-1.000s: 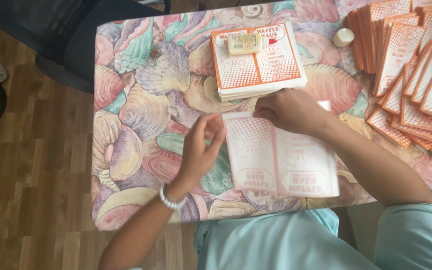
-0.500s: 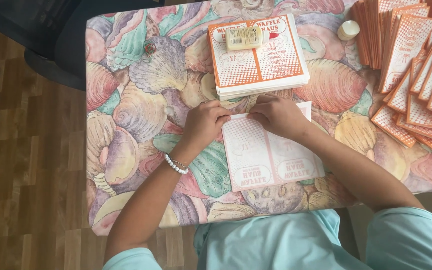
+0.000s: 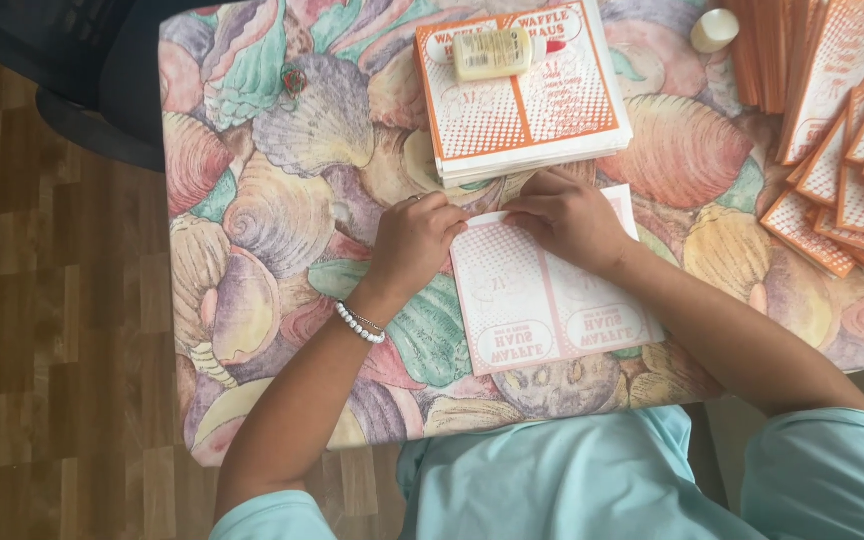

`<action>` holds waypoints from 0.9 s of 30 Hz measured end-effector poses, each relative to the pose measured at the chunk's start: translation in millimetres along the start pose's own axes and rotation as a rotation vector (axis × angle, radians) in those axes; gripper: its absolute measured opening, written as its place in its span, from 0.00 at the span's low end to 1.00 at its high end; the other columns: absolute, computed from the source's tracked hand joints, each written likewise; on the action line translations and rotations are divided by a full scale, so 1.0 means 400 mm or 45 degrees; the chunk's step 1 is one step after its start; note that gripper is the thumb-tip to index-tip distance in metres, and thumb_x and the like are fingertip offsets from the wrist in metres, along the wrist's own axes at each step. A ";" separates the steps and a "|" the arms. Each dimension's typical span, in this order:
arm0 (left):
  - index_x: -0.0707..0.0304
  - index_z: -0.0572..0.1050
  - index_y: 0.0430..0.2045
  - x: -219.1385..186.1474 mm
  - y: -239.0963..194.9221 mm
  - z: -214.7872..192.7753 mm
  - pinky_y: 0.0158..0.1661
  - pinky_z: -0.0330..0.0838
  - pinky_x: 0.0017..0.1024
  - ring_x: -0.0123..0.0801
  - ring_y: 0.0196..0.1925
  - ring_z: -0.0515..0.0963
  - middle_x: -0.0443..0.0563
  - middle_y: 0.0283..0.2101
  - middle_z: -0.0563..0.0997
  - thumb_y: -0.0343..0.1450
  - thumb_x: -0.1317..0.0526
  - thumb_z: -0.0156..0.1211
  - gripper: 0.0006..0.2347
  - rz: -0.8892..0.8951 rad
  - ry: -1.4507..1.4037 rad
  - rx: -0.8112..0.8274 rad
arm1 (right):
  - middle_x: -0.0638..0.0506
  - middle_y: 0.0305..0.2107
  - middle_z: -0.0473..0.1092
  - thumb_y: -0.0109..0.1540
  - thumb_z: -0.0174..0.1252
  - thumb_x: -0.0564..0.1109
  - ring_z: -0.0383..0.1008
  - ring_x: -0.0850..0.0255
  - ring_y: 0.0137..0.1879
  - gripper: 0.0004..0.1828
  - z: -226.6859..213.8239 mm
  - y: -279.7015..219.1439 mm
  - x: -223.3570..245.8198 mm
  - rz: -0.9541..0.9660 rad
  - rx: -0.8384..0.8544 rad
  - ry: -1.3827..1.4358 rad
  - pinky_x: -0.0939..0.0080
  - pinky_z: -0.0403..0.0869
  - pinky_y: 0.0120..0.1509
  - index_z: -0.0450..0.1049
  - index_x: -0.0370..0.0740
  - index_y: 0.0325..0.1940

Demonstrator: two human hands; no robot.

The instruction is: Folding flat paper bags along pre-scored lines and stacking them on a table.

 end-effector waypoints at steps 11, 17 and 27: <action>0.55 0.82 0.35 0.013 -0.008 0.013 0.38 0.78 0.38 0.44 0.34 0.83 0.46 0.32 0.76 0.70 0.62 0.63 0.04 0.018 -0.003 -0.065 | 0.46 0.30 0.73 0.61 0.67 0.40 0.73 0.55 0.39 0.06 0.013 -0.016 -0.008 0.001 -0.036 -0.010 0.58 0.75 0.45 0.84 0.36 0.41; 0.61 0.76 0.46 -0.007 -0.010 -0.012 0.40 0.77 0.41 0.47 0.39 0.82 0.53 0.37 0.76 0.72 0.60 0.64 0.11 -0.151 -0.219 -0.148 | 0.47 0.31 0.73 0.61 0.67 0.38 0.73 0.56 0.39 0.05 0.008 -0.013 -0.008 0.036 -0.039 0.034 0.59 0.74 0.45 0.83 0.36 0.40; 0.59 0.65 0.29 -0.185 -0.057 -0.050 0.30 0.59 0.25 0.23 0.28 0.66 0.42 0.26 0.69 0.79 0.58 0.47 0.10 -0.473 -0.955 -0.573 | 0.41 0.46 0.71 0.67 0.71 0.40 0.71 0.46 0.53 0.11 -0.257 0.012 0.121 -0.151 -0.450 0.046 0.49 0.70 0.58 0.79 0.29 0.45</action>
Point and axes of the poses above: each hand's wrist, its own y-axis towards the middle knuckle, its own z-axis out of the palm, x = y × z, the point moved 5 cm from there along y, towards the middle knuckle
